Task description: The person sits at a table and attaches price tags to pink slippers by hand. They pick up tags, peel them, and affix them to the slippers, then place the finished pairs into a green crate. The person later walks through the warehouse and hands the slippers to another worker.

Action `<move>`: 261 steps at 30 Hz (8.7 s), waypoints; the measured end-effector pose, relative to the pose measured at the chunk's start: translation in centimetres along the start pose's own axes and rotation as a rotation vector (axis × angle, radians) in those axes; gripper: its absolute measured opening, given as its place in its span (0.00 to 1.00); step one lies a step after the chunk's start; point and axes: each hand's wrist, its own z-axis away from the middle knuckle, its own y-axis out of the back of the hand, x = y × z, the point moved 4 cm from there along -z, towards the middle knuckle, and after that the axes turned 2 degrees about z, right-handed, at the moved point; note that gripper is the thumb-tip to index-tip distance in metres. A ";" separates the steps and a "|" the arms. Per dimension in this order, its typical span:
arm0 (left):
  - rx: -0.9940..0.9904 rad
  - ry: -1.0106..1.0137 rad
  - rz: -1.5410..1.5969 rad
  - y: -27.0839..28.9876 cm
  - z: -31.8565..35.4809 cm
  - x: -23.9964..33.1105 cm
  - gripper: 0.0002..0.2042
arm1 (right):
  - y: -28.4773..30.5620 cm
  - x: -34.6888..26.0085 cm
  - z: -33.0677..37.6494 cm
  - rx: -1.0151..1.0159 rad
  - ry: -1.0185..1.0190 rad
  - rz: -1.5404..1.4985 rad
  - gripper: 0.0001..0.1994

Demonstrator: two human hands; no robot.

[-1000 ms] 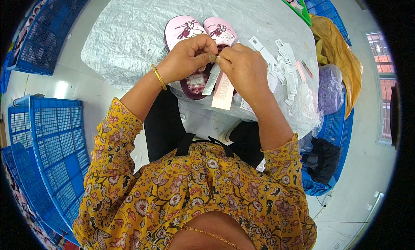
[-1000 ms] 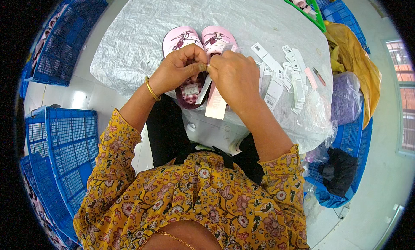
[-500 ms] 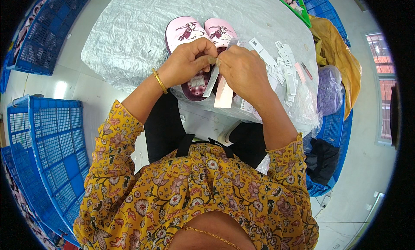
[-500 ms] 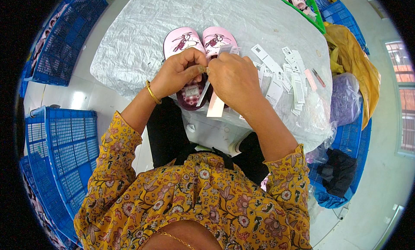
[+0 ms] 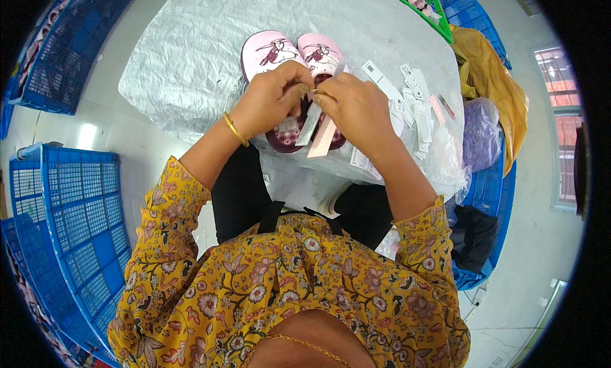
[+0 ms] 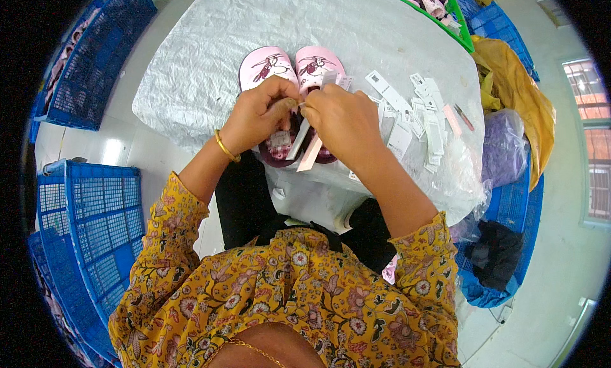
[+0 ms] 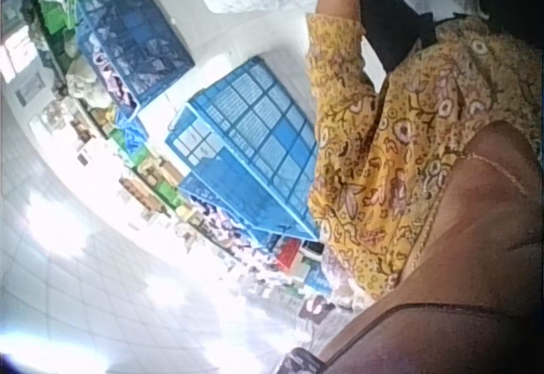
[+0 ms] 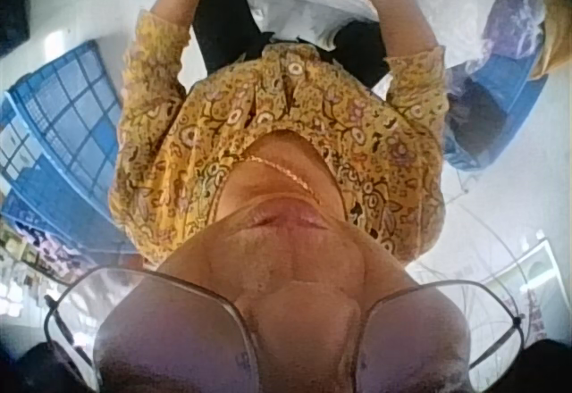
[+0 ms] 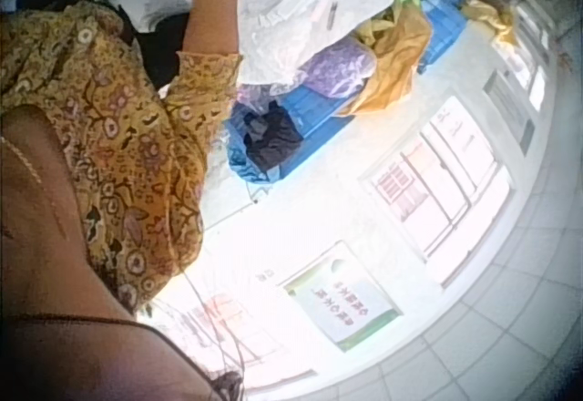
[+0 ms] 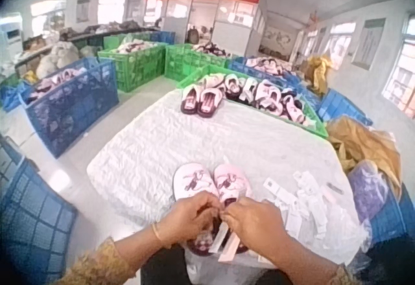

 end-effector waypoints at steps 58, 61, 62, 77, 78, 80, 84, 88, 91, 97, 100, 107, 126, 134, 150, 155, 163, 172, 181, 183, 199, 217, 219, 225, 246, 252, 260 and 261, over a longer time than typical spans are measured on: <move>0.356 0.148 -1.561 20.4 -43.8 -9.2 0.25 | -4.1 20.5 -4.5 -0.486 -0.214 -0.255 0.23; 0.324 0.001 -1.562 21.7 -45.2 -10.6 0.20 | -4.1 20.7 -4.7 -0.519 -0.231 -0.235 0.22; 0.281 0.039 -1.637 22.6 -45.2 -10.8 0.20 | -4.3 20.6 -4.7 -0.511 -0.213 -0.220 0.22; 0.066 -0.482 -1.534 4.5 -7.1 -1.1 0.19 | -6.0 21.7 -3.6 -0.313 -0.238 -0.261 0.20; 0.115 -0.346 -1.388 2.4 -5.4 0.2 0.19 | -5.8 22.0 -2.9 -0.246 -0.235 -0.285 0.20; 0.191 -0.187 -1.234 -1.2 -2.3 1.6 0.18 | -4.0 22.3 -1.5 -0.061 -0.227 -0.293 0.19; 0.212 -0.171 -1.221 -3.8 -0.6 0.8 0.18 | -0.1 26.4 3.6 0.226 -0.384 -0.176 0.16; 0.182 -0.158 -1.094 -3.4 -0.5 1.0 0.19 | 2.9 34.4 10.4 0.051 -0.787 0.062 0.16; 0.244 -0.183 -1.157 -3.6 0.7 1.6 0.19 | 2.6 37.5 13.6 -0.122 -0.900 0.146 0.18; 0.303 -0.242 -1.107 -3.9 2.5 2.6 0.19 | 0.8 40.1 15.0 -0.096 -0.834 -0.005 0.22; 0.326 -0.225 -1.127 -4.2 2.9 3.6 0.19 | 1.3 41.0 15.2 -0.009 -0.784 -0.086 0.18; 0.232 -0.371 -1.069 -7.8 1.8 4.9 0.20 | 3.3 40.6 15.6 0.014 -0.686 -0.086 0.16; -0.116 -0.823 -1.095 -25.2 -2.6 11.1 0.22 | 9.0 24.8 17.3 0.178 -0.042 -0.282 0.13; -0.314 -0.456 -0.951 -28.4 -6.8 9.0 0.09 | 9.1 21.7 24.1 0.506 -0.379 -0.460 0.10; -0.726 0.102 -0.125 -39.6 -13.2 0.5 0.15 | 1.1 20.8 28.0 0.589 -0.327 0.056 0.03; -1.028 0.363 0.004 -44.2 -11.7 -1.6 0.14 | 0.2 17.3 27.9 0.609 -0.158 0.019 0.03; -0.898 0.421 -0.023 -44.6 -11.8 -2.8 0.15 | 3.9 6.5 27.5 0.491 0.208 -0.439 0.04; -0.736 0.310 0.114 -39.6 -7.8 0.1 0.13 | 4.7 15.2 33.7 0.855 -0.767 -1.038 0.14; -0.540 0.469 0.430 -35.7 -3.7 -0.6 0.10 | 3.0 16.0 33.5 0.908 -0.908 -1.362 0.24; -0.533 0.472 0.493 -35.5 -2.7 -0.4 0.10 | 2.0 15.2 33.0 0.866 -0.928 -1.431 0.22; -0.488 0.486 0.648 -35.0 0.1 -0.1 0.10 | 1.2 13.9 32.6 0.880 -0.963 -1.310 0.11; -0.894 0.268 0.073 -30.0 -0.6 1.9 0.09 | 2.7 12.2 33.0 0.630 -0.670 -0.780 0.07; -0.937 0.197 -0.022 -30.3 -0.3 1.2 0.09 | 2.6 11.9 32.8 0.607 -0.685 -0.770 0.07; -0.782 -0.004 -0.289 -29.4 1.6 1.6 0.04 | 1.7 11.2 32.5 0.488 -0.690 -0.806 0.08; -0.130 -0.503 -1.041 -17.3 5.5 1.0 0.23 | -1.6 9.1 28.7 0.245 -0.700 -1.140 0.05; 0.014 -0.742 -1.023 -15.3 5.1 -1.1 0.15 | -1.9 7.9 26.9 0.247 -0.640 -1.221 0.06; 0.099 -0.861 -0.911 -15.4 10.0 3.4 0.14 | -3.2 6.6 22.9 0.337 -0.710 -1.402 0.08; 0.086 -0.874 -0.898 -15.5 10.7 3.7 0.14 | -3.5 6.4 22.3 0.318 -0.723 -1.433 0.08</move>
